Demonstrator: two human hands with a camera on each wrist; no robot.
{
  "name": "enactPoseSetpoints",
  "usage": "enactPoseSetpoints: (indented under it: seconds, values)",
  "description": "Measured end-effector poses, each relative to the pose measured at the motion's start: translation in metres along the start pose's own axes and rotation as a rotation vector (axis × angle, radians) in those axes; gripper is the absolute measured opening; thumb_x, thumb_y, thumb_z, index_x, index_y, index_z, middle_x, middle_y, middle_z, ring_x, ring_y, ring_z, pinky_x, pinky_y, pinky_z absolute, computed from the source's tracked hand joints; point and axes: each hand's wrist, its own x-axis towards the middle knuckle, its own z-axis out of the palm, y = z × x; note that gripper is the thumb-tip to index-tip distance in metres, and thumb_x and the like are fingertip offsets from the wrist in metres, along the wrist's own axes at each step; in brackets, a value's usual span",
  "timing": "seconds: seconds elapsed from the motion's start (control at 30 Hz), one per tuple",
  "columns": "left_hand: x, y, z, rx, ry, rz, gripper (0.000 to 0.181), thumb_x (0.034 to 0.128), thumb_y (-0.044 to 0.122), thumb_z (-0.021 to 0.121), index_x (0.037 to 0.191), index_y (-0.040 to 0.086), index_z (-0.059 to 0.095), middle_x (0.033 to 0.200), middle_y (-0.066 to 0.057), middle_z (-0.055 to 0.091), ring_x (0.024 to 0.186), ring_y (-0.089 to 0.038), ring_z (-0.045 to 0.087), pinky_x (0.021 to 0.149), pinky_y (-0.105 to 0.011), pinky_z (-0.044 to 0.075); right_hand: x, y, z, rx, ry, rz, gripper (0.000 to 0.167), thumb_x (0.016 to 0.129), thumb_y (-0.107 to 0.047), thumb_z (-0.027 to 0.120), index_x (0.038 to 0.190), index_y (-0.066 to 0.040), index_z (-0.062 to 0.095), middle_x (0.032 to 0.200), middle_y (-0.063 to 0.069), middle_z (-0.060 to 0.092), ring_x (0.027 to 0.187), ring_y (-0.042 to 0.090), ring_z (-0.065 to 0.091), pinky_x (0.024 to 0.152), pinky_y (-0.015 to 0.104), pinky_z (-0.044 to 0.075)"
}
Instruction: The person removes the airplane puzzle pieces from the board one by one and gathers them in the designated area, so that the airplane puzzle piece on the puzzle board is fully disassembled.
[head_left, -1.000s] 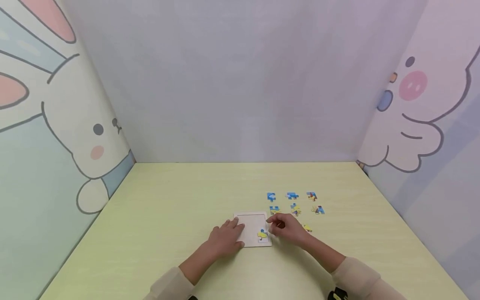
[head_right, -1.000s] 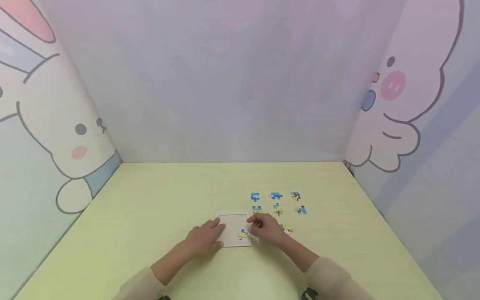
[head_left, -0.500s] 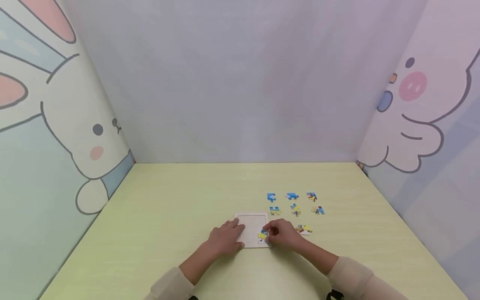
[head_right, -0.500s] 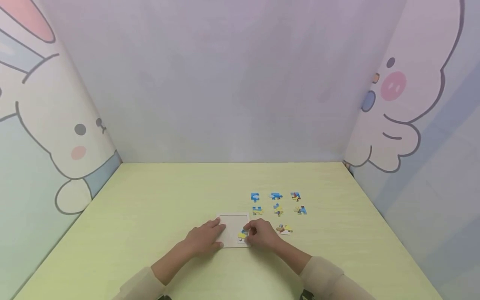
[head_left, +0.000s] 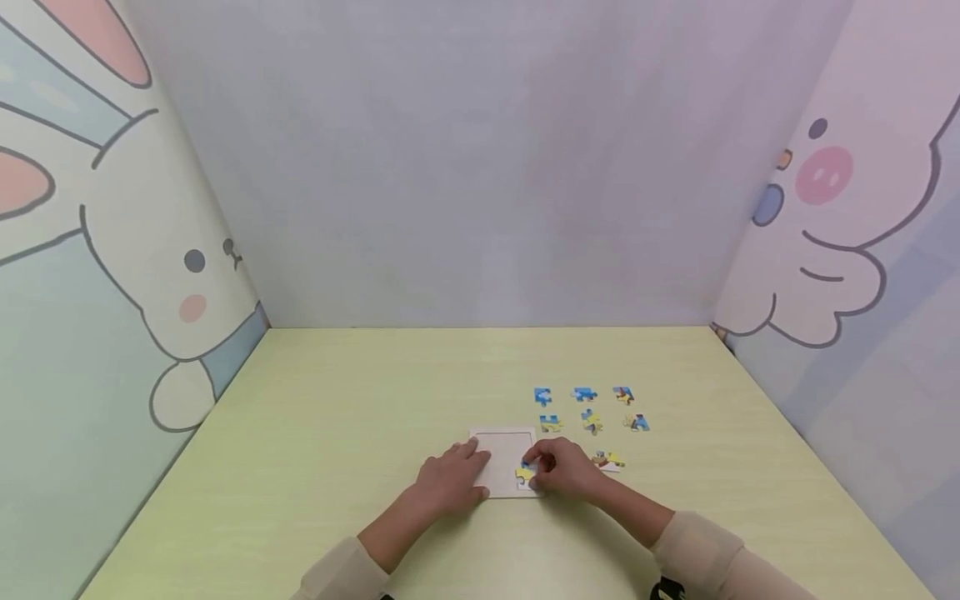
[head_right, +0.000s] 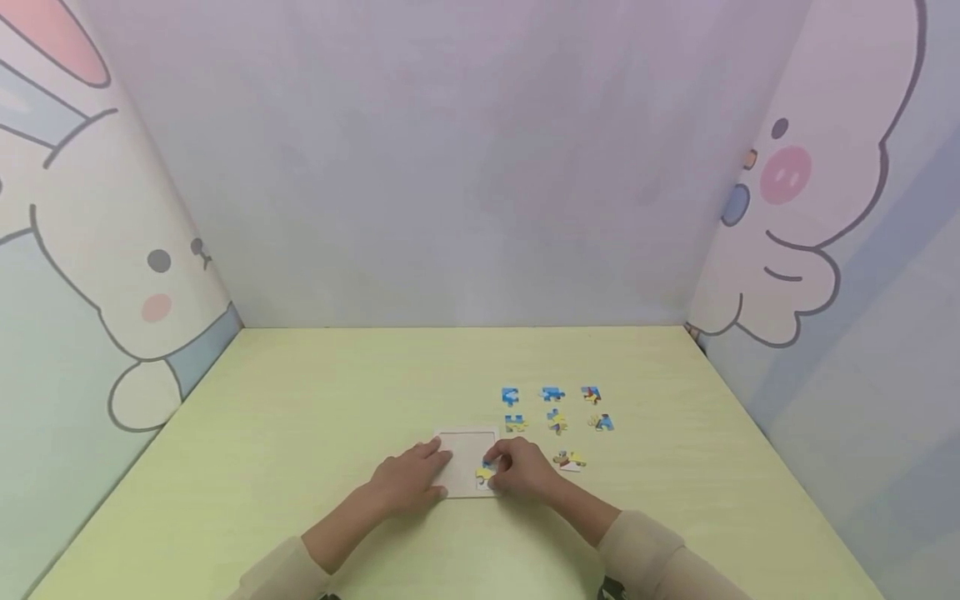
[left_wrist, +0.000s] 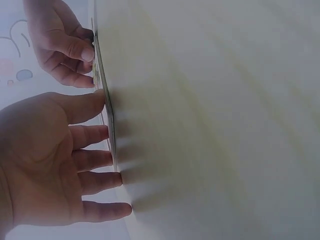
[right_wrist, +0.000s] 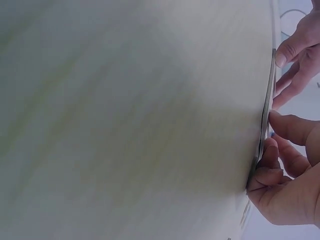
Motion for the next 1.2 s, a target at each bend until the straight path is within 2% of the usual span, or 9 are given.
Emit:
enactPoseSetpoints:
  seconds: [0.17, 0.37, 0.6, 0.97, 1.2]
  values:
    - [0.0, -0.001, -0.003, 0.019, 0.005, 0.017, 0.051, 0.0855, 0.038, 0.063, 0.13, 0.015, 0.054, 0.138, -0.008, 0.045, 0.123, -0.03, 0.043, 0.082, -0.051, 0.044, -0.002, 0.0, 0.0, 0.028, 0.014, -0.024, 0.021, 0.075, -0.004, 0.075, 0.093, -0.009, 0.064, 0.072, 0.0, 0.052, 0.067, 0.017, 0.048, 0.055, 0.024, 0.043]
    - [-0.002, -0.001, -0.005, 0.009, 0.003, 0.015, 0.051, 0.086, 0.037, 0.063, 0.131, 0.014, 0.053, 0.138, -0.008, 0.044, 0.124, -0.03, 0.043, 0.084, -0.051, 0.044, -0.003, -0.004, -0.001, 0.048, 0.034, -0.107, 0.019, 0.078, 0.004, 0.067, 0.089, -0.01, 0.059, 0.077, -0.001, 0.053, 0.072, 0.017, 0.049, 0.06, 0.024, 0.044]
    - [-0.002, -0.001, -0.005, -0.004, -0.011, 0.021, 0.051, 0.0867, 0.036, 0.062, 0.132, 0.014, 0.052, 0.139, -0.009, 0.043, 0.125, -0.03, 0.041, 0.085, -0.051, 0.043, -0.005, -0.007, -0.008, 0.109, 0.048, -0.154, 0.016, 0.081, 0.007, 0.06, 0.089, -0.006, 0.059, 0.074, 0.0, 0.052, 0.067, 0.016, 0.047, 0.055, 0.022, 0.04]
    - [-0.002, -0.003, -0.002, -0.007, -0.027, 0.021, 0.051, 0.0863, 0.036, 0.062, 0.131, 0.015, 0.052, 0.139, -0.009, 0.043, 0.125, -0.031, 0.041, 0.085, -0.053, 0.043, -0.005, -0.008, -0.011, 0.158, 0.038, -0.127, 0.013, 0.084, 0.004, 0.063, 0.093, -0.005, 0.059, 0.077, 0.002, 0.053, 0.068, 0.017, 0.047, 0.055, 0.021, 0.039]
    - [-0.003, -0.003, -0.002, 0.005, -0.007, 0.034, 0.051, 0.0871, 0.037, 0.061, 0.132, 0.015, 0.052, 0.139, -0.009, 0.043, 0.125, -0.031, 0.041, 0.084, -0.052, 0.043, -0.007, -0.008, -0.013, 0.177, 0.044, -0.131, 0.012, 0.085, 0.003, 0.063, 0.095, -0.003, 0.059, 0.079, 0.002, 0.053, 0.07, 0.017, 0.047, 0.055, 0.022, 0.039]
